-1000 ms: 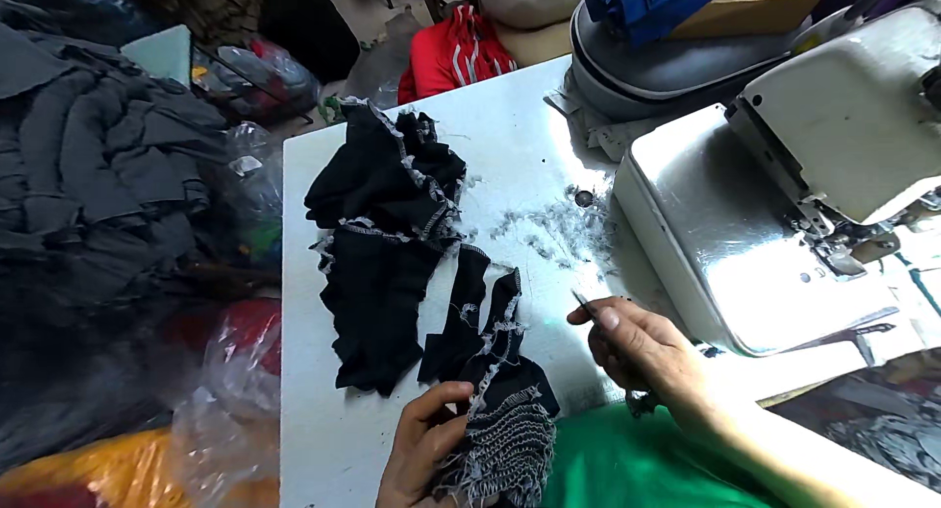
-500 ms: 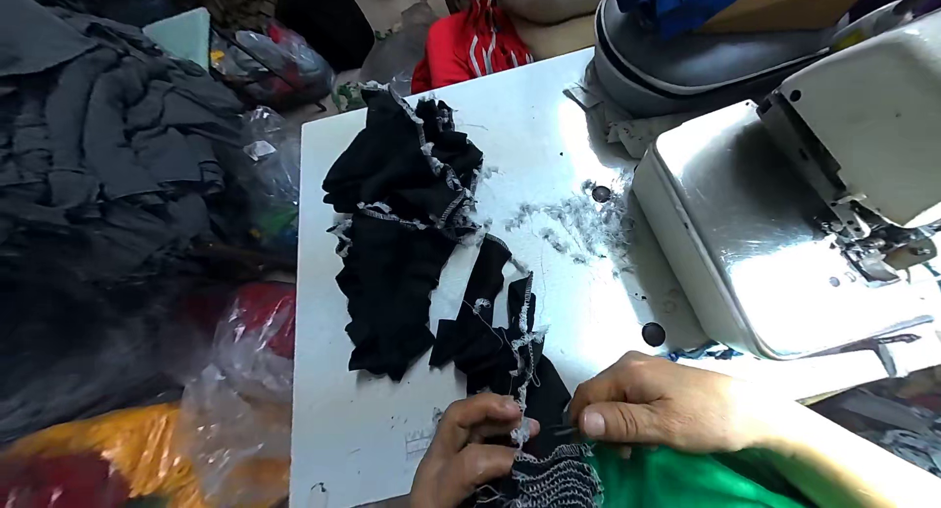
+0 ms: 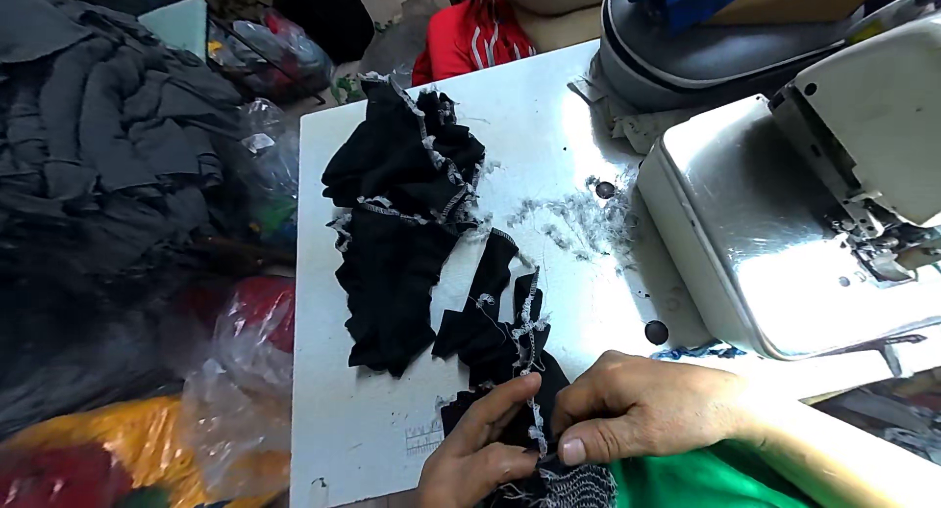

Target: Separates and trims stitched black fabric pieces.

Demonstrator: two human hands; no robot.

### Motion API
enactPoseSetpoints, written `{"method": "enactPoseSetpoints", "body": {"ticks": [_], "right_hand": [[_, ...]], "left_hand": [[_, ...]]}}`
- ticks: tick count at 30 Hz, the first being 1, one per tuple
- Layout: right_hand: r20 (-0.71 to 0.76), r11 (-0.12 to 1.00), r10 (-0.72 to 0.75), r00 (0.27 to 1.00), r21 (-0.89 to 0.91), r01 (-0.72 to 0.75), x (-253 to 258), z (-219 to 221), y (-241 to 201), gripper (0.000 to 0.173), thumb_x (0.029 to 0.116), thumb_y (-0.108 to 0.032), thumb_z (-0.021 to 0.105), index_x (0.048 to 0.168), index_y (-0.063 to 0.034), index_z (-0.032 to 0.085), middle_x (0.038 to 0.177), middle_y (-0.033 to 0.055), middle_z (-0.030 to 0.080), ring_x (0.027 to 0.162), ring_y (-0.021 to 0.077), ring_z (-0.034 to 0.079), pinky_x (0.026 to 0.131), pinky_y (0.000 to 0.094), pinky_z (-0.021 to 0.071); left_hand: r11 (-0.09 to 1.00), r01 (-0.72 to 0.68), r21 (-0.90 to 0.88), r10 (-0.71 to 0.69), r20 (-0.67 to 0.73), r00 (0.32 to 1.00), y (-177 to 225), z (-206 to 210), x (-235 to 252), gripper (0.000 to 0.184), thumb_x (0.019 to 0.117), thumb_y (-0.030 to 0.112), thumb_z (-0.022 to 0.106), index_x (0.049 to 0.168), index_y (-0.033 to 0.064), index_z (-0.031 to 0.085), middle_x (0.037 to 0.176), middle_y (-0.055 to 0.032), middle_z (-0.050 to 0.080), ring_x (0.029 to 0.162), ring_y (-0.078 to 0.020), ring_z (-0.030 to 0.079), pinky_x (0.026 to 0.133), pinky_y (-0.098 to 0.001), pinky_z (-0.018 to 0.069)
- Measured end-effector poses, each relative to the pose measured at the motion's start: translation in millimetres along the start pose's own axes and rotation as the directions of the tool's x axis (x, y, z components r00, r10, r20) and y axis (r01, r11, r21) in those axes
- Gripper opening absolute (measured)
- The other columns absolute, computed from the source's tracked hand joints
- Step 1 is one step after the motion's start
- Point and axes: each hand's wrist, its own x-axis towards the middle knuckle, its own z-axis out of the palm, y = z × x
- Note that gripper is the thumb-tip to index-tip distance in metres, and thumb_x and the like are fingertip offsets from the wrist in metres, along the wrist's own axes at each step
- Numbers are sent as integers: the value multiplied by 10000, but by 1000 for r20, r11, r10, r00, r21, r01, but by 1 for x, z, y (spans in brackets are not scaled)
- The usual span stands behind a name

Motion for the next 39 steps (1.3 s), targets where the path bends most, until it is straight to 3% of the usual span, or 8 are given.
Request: {"method": "enactPoseSetpoints", "body": {"ticks": [8, 15, 21, 26, 29, 32, 34, 39], "right_hand": [[-134, 990, -132, 982, -56, 126, 2, 6, 4, 382, 1050, -280, 545, 860, 24, 676, 665, 44, 550, 599, 54, 480, 550, 223, 355], [-555, 977, 210, 805, 138, -160, -8, -4, 1, 381, 1033, -431, 522, 813, -143, 639, 585, -143, 470, 512, -89, 416, 491, 116, 337], [-377, 898, 416, 827, 26, -439, 19, -1, -7, 467, 975, -507, 635, 889, -50, 684, 692, -14, 549, 631, 59, 493, 612, 284, 406], [-447, 931, 277, 850, -95, -354, 25, -2, -3, 222, 1002, -241, 614, 959, -43, 705, 737, 50, 604, 677, 119, 546, 628, 324, 424], [-565, 960, 275, 778, 206, -190, 19, -4, 2, 115, 988, -154, 627, 1002, -50, 674, 695, -17, 579, 548, 9, 478, 514, 181, 401], [-491, 784, 498, 715, 607, -130, 13, -5, 18, 13, 1013, -89, 590, 1021, -90, 600, 635, -44, 543, 441, -14, 415, 414, 141, 365], [-453, 742, 557, 696, 648, -172, 12, -3, 24, 40, 1011, -72, 590, 979, -93, 600, 614, -56, 527, 435, -14, 411, 419, 143, 365], [-475, 726, 551, 686, 678, -115, 12, -1, 19, 66, 1035, -92, 566, 1017, -77, 627, 688, -20, 609, 430, -19, 419, 406, 126, 355]], "left_hand": [[998, 46, 41, -48, 55, 997, 5, -2, 1, 160, 1012, 290, 626, 1059, 146, 675, 1560, 52, 460, 1402, -36, 454, 1153, -259, 420], [997, 51, 55, -55, 85, 995, 10, -4, -3, 230, 1020, 317, 613, 1036, 92, 663, 1535, 2, 496, 1422, -61, 443, 1172, -275, 406], [998, 35, 49, -41, 138, 990, 9, -3, 1, 225, 1028, 291, 604, 1053, 69, 631, 1506, -51, 521, 1403, -89, 474, 1165, -288, 416], [998, 27, 65, -37, 156, 987, 9, -5, 4, 264, 1033, 336, 588, 1044, 76, 633, 1487, -59, 531, 1390, -86, 485, 1148, -278, 429], [998, 50, 43, -54, 113, 992, 8, -3, 0, 214, 1025, 324, 600, 1058, 119, 654, 1525, -8, 486, 1389, -69, 484, 1124, -266, 458], [998, 22, 67, -25, 37, 999, 6, 1, -4, 205, 1033, 324, 593, 1088, 130, 630, 1377, 27, 588, 1264, -23, 573, 1055, -220, 497], [997, 3, 72, -2, -8, 1000, 3, 2, -4, 212, 1038, 324, 583, 1114, 131, 627, 1291, 57, 625, 1215, 11, 575, 1038, -184, 474], [998, 14, 59, -10, -74, 997, -1, 0, -3, 161, 1013, 303, 623, 1154, 295, 700, 1525, 176, 435, 1268, 44, 539, 1040, -177, 491]]}}
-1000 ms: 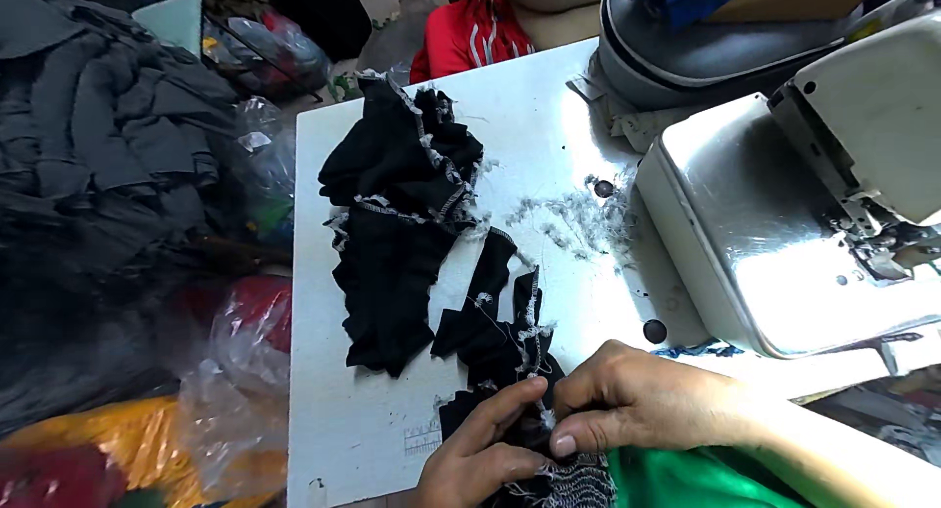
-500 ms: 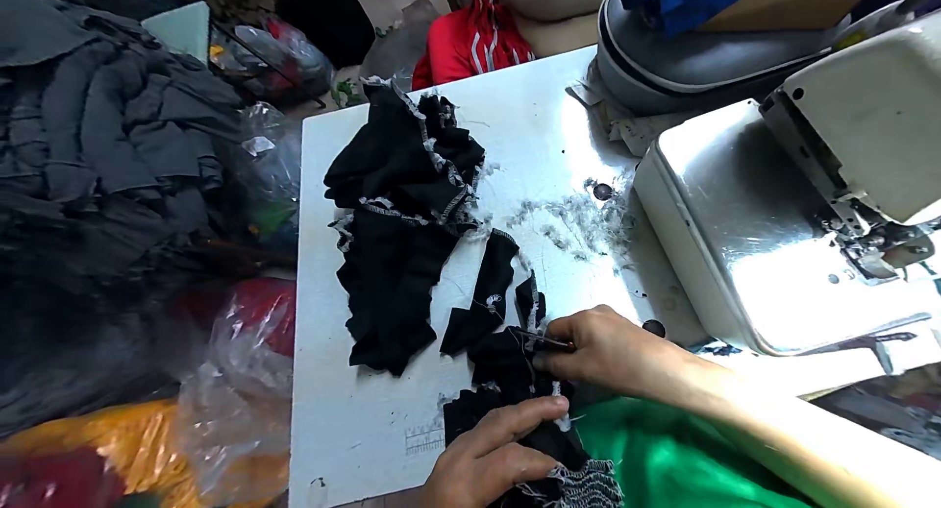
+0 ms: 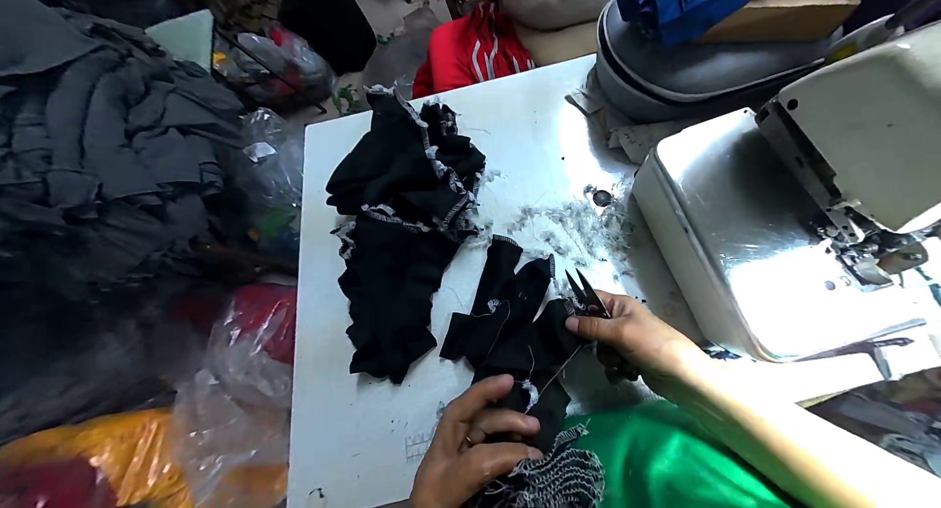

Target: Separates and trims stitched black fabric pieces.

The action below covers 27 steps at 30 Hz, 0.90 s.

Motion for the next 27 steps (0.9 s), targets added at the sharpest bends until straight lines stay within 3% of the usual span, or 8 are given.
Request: {"method": "enactPoseSetpoints", "body": {"ticks": [6, 11, 14, 19, 22, 24, 26, 27], "right_hand": [[-187, 964, -110, 976, 219, 151, 3, -4, 3, 113, 1062, -135, 516, 1007, -85, 601, 648, -20, 564, 449, 7, 429, 429, 147, 385], [-169, 976, -52, 984, 201, 86, 4, -5, 0, 111, 1065, -145, 524, 1014, -73, 592, 635, 6, 609, 424, 4, 460, 389, 134, 361], [-158, 992, -62, 985, 103, 79, 5, -4, 2, 110, 1060, -143, 535, 1036, -67, 610, 660, 2, 622, 432, -1, 459, 399, 134, 361], [-173, 979, -53, 983, 187, 86, 7, -2, -4, 118, 1078, -171, 500, 1081, -77, 570, 675, 21, 644, 437, 11, 482, 393, 137, 359], [-52, 990, -141, 989, -36, 139, 8, 2, -1, 106, 1058, -162, 538, 1093, -73, 584, 689, -21, 614, 469, -12, 480, 418, 137, 367], [-30, 952, -185, 982, -253, 171, 13, 7, 5, 151, 1025, -163, 608, 1132, -59, 632, 761, -3, 615, 555, 22, 501, 506, 189, 409], [-95, 827, -362, 927, -492, 273, 16, 7, 13, 330, 988, -149, 660, 1302, -51, 625, 1023, 94, 682, 766, 157, 630, 690, 343, 537], [-122, 720, -496, 859, -611, 329, 17, 4, 16, 407, 959, -139, 686, 1348, -49, 605, 1122, 145, 665, 819, 225, 660, 717, 415, 565]], "left_hand": [[1000, -11, -14, 13, 137, 991, 7, -4, 0, 166, 1022, 325, 613, 1096, 212, 709, 1542, 121, 466, 1357, -4, 486, 1079, -218, 467], [1000, 4, 13, -5, 112, 994, 5, -4, 0, 126, 1020, 273, 618, 1078, 288, 729, 1615, 184, 347, 1468, -22, 347, 1183, -273, 382], [999, -9, -40, 13, 115, 993, 4, -4, 1, 139, 1019, 253, 620, 1097, 279, 732, 1601, 175, 373, 1455, -32, 379, 1182, -279, 396], [998, -34, -58, 41, 126, 991, 1, -5, 2, 134, 1018, 264, 624, 1108, 224, 715, 1526, 126, 481, 1420, -52, 435, 1170, -281, 408], [998, -30, -54, 36, 104, 994, 0, -4, 3, 122, 1009, 241, 636, 1088, 251, 728, 1551, 136, 446, 1434, -58, 418, 1176, -285, 406], [998, -23, -61, 29, 109, 994, 0, -5, 4, 132, 1016, 265, 624, 1093, 257, 731, 1552, 135, 443, 1431, -57, 425, 1172, -283, 414], [998, -12, -67, 19, 108, 994, 0, -5, 4, 136, 1017, 269, 621, 1097, 263, 732, 1551, 136, 443, 1430, -56, 423, 1168, -280, 416], [998, -8, -66, 15, 105, 994, 0, -4, 3, 136, 1016, 266, 622, 1096, 266, 732, 1552, 139, 441, 1431, -54, 421, 1167, -277, 416]]}}
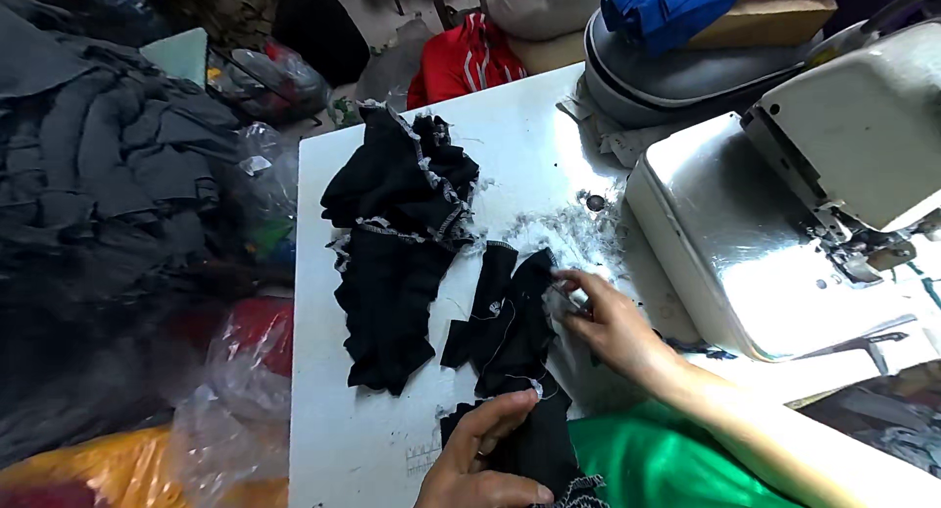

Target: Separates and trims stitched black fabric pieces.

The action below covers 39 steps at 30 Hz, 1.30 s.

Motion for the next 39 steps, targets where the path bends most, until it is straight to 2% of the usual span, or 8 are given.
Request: {"method": "enactPoseSetpoints", "body": {"ticks": [3, 5, 8, 14, 18, 21, 32, 39], "right_hand": [[-163, 940, -275, 948, -252, 229, -6, -9, 4, 414, 885, -172, 747, 1280, -83, 662, 1098, 162, 624, 752, 242, 654, 608, 425, 562], [-29, 921, -359, 933, -171, 350, -16, -9, -2, 284, 881, -193, 746, 1149, -98, 738, 941, 94, 670, 710, 183, 657, 601, 366, 573], [446, 957, -274, 852, 35, 289, -20, -3, -15, 324, 971, -199, 677, 1235, -12, 698, 1051, 189, 705, 956, 297, 685, 856, 461, 549], [568, 975, -157, 808, -41, 218, -12, -2, -14, 229, 1010, -132, 574, 1050, 58, 695, 957, 214, 695, 912, 319, 669, 825, 478, 509], [169, 962, -183, 968, -171, 212, -11, -25, -14, 119, 946, -85, 660, 989, -16, 747, 791, 125, 704, 675, 231, 672, 644, 419, 559], [-179, 932, -257, 950, -306, 194, -2, -45, -17, 73, 944, -120, 675, 940, -74, 732, 702, 46, 650, 570, 144, 600, 536, 350, 505], [-500, 984, -172, 849, -127, 125, 19, -84, -52, 92, 993, -161, 626, 994, -104, 697, 752, -76, 626, 572, -57, 503, 550, 139, 416], [-298, 856, -232, 926, -514, 49, 21, -76, -54, 368, 997, -46, 593, 1363, -51, 633, 1067, 191, 688, 858, 333, 685, 715, 508, 547]], "left_hand": [[1000, -3, 14, 3, -13, 1000, -1, 1, -2, 129, 1015, 260, 623, 1096, 274, 723, 1546, 143, 447, 1422, -53, 432, 1162, -279, 420], [1000, -8, 9, 8, -15, 1000, -1, 1, -4, 136, 1015, 263, 624, 1106, 271, 725, 1545, 140, 453, 1423, -57, 434, 1165, -285, 421], [1000, -7, 11, 7, -16, 1000, -1, 1, -2, 133, 1013, 283, 626, 1100, 267, 725, 1534, 131, 466, 1411, -55, 448, 1155, -278, 430], [1000, 15, 0, -15, -34, 999, 3, 0, -6, 138, 1001, 279, 647, 1104, 289, 739, 1524, 142, 478, 1398, -55, 466, 1139, -280, 449], [1000, 17, 26, -16, -31, 999, 6, -2, -12, 155, 1017, 321, 615, 1115, 275, 727, 1502, 147, 502, 1372, -38, 489, 1128, -266, 453], [1000, 8, 0, -8, -30, 1000, 5, -2, -16, 160, 1014, 315, 624, 1121, 252, 725, 1484, 128, 535, 1364, -59, 508, 1135, -286, 451], [999, -8, -34, 8, 12, 1000, 0, -9, -19, 194, 1019, 280, 609, 1181, 224, 700, 1432, 117, 582, 1340, -43, 524, 1135, -269, 437], [998, -39, -49, 41, 30, 999, -3, -7, -18, 226, 1021, 304, 601, 1171, 150, 670, 1346, 58, 639, 1307, -56, 553, 1139, -285, 427]]}}
